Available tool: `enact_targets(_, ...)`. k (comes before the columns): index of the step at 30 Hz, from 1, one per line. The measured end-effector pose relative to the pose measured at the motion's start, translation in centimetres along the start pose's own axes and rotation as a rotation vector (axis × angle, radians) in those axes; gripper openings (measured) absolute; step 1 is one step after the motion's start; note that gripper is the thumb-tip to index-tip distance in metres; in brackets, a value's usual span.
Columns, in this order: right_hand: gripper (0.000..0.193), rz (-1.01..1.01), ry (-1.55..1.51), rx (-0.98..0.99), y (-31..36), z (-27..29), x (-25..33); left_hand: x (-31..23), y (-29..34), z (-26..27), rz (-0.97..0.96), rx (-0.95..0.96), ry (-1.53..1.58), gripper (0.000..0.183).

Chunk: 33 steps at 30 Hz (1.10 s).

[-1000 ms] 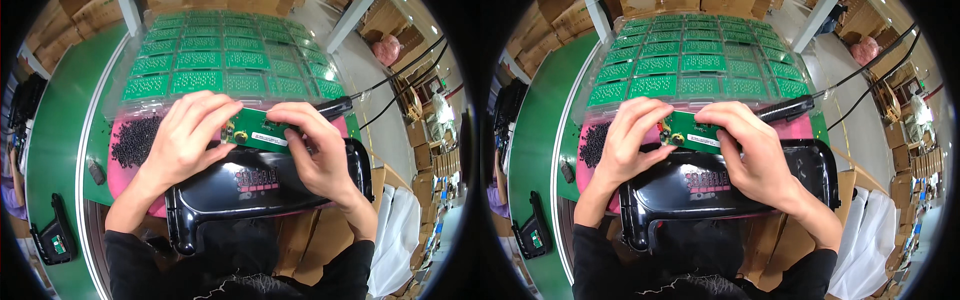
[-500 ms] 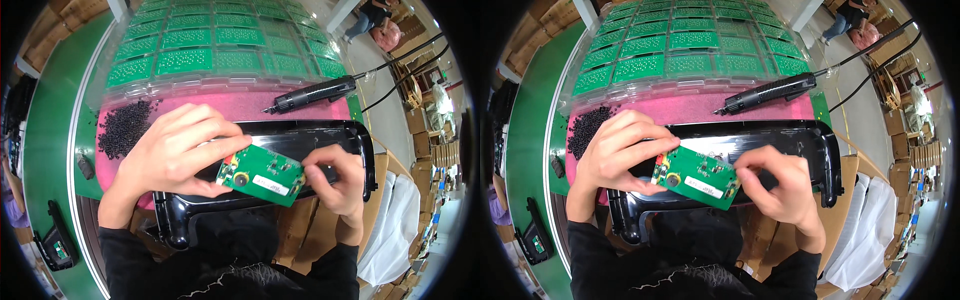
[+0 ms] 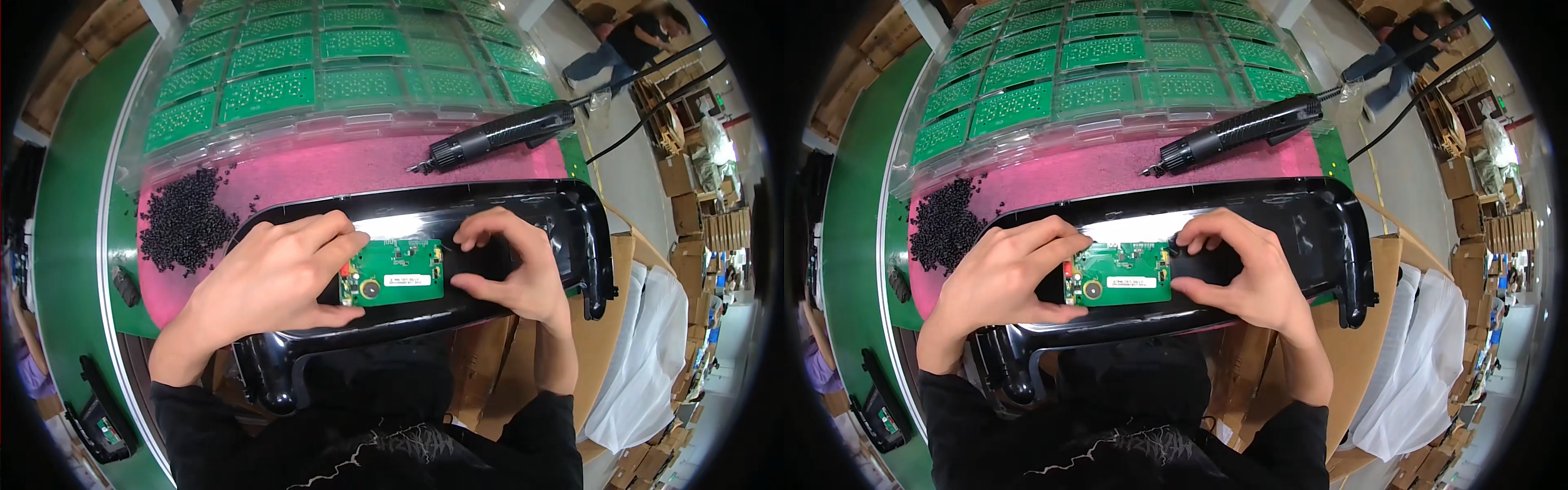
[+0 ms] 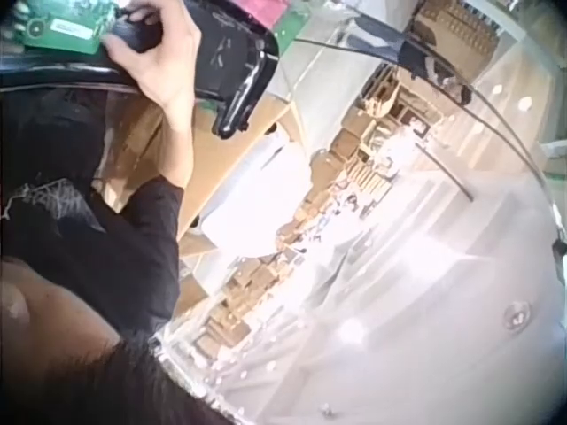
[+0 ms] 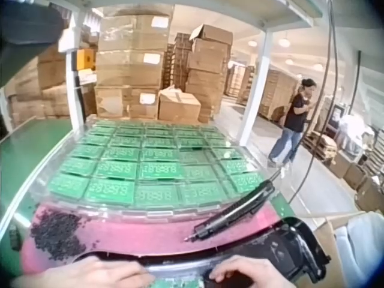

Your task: The recorder is assembling electronic units by placing circuit boards into plastic housings and securing them with screws using an electric screwdriver.

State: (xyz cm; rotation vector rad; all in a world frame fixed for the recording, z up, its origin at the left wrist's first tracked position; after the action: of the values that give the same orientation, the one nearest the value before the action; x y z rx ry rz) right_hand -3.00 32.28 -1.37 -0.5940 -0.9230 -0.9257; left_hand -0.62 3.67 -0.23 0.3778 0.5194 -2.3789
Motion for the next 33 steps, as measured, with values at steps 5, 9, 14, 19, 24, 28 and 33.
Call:
enact_targets(5,0.061,0.06,0.08,0.055,-0.5,-0.7,0.4,-0.7,-0.1,0.6,0.048,-0.011,0.106,0.06)
enact_targets(9,0.065,0.124,0.129,0.094,0.4,-0.4,0.2,-0.2,-0.1,0.5,0.014,-0.027,0.141,0.057)
enact_targets(14,0.061,0.047,0.101,0.161,0.4,-0.1,1.0,0.0,-0.2,0.5,-0.009,0.036,0.234,0.057)
enact_targets(19,0.059,0.076,0.091,0.073,-0.7,-1.2,0.6,0.0,0.1,0.4,0.117,0.055,0.171,0.06)
enact_targets(24,0.062,0.09,0.169,0.037,-1.1,-1.6,0.3,-0.2,-0.1,0.0,0.162,0.103,0.051,0.065)
enact_targets(28,0.062,0.081,0.183,0.029,-1.0,-1.6,0.0,-0.4,-0.2,0.0,0.162,0.14,0.005,0.067)
enact_targets(33,0.062,0.085,0.202,0.024,-1.0,-1.7,0.1,-0.7,-0.2,-0.2,0.179,0.161,-0.014,0.066)
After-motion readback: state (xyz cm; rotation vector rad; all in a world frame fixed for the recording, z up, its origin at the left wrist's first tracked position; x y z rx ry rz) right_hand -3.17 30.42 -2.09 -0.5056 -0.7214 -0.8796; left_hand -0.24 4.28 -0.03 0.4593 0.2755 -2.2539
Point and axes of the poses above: each hand's wrist, its own y-axis away from the middle knuckle, its own z-axis out of the back of the hand, x = y × z, the point moved 1 cm from there along -y, towards the middle knuckle, and after that the axes turned 6 degrees about -z, right-handed, at the moved point
